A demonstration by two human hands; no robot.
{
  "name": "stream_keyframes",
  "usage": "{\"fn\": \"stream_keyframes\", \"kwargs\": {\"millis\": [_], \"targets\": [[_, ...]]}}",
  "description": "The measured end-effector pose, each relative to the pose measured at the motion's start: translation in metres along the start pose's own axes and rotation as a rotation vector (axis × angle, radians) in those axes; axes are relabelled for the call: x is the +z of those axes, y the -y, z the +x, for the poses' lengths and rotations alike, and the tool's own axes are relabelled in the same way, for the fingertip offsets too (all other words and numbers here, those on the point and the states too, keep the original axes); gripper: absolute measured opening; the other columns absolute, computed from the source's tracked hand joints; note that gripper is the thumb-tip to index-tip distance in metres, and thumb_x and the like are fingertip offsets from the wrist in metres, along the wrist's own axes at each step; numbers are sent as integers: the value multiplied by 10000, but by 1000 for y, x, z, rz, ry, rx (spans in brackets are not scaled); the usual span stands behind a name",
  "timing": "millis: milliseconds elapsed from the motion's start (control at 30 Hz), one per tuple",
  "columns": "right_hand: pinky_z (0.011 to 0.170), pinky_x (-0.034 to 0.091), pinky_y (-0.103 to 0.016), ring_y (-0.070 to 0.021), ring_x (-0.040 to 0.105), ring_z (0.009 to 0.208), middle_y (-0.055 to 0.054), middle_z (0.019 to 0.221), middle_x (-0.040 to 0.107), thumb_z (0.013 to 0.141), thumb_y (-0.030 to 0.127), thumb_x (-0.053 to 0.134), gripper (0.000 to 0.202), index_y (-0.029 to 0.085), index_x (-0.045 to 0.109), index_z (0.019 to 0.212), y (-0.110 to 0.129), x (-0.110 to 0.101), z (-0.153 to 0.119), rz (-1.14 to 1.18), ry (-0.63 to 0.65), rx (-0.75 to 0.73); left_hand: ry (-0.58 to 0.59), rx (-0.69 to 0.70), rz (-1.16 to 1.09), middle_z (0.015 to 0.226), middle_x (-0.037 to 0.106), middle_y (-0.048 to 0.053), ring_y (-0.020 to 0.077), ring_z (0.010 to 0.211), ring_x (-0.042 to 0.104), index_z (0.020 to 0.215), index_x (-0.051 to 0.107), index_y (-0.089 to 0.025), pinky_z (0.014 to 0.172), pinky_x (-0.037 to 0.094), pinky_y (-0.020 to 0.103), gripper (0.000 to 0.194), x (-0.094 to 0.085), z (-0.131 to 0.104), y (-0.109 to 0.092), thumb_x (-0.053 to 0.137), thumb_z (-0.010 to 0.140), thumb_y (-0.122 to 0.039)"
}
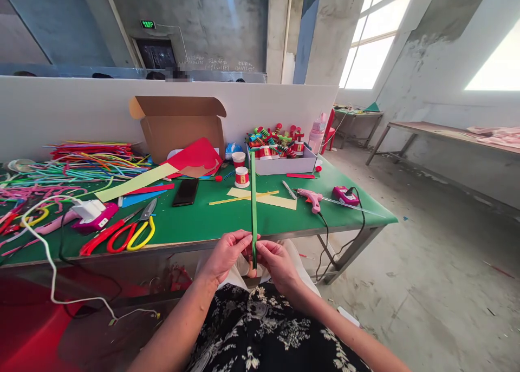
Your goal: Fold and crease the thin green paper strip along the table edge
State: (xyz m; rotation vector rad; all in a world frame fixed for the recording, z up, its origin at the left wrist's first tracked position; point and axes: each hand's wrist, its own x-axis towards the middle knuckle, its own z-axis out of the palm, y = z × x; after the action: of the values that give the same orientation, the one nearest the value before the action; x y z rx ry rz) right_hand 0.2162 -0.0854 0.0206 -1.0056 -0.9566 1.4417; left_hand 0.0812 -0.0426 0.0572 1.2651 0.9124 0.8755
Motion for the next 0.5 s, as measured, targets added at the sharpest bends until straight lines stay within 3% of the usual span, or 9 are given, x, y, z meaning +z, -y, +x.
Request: {"fn": "stream_keyframes", "kwargs": {"millis": [167, 367, 500], "targets": [[735, 521, -318, -188, 645, 714, -41, 733, 704, 778, 687, 605, 515, 189, 738, 779, -6, 0, 0, -224, -41, -128, -44, 4, 153, 633, 646, 38, 138, 598, 540, 684, 691, -152, 580, 455, 255, 343, 2, 2, 3, 602, 693, -484], [623, 504, -312, -184, 606, 622, -42, 669, 664, 866, 630, 530, 493, 179, 712, 785, -5, -1, 0, -438, -96, -261, -72, 58, 400, 714, 689, 44, 169, 661, 603, 660, 592, -182, 609, 460, 263, 305, -5, 1, 5, 470, 769, -439], [858, 480, -372, -229, 600, 918, -88, 969, 685, 908, 416, 590, 243, 211, 709, 961, 14, -11, 5, -655, -179, -451, -77, 84, 677, 700, 699, 30, 171, 652, 600, 648, 566, -205, 613, 418, 259, 254, -29, 3, -4, 470, 804, -381]]}}
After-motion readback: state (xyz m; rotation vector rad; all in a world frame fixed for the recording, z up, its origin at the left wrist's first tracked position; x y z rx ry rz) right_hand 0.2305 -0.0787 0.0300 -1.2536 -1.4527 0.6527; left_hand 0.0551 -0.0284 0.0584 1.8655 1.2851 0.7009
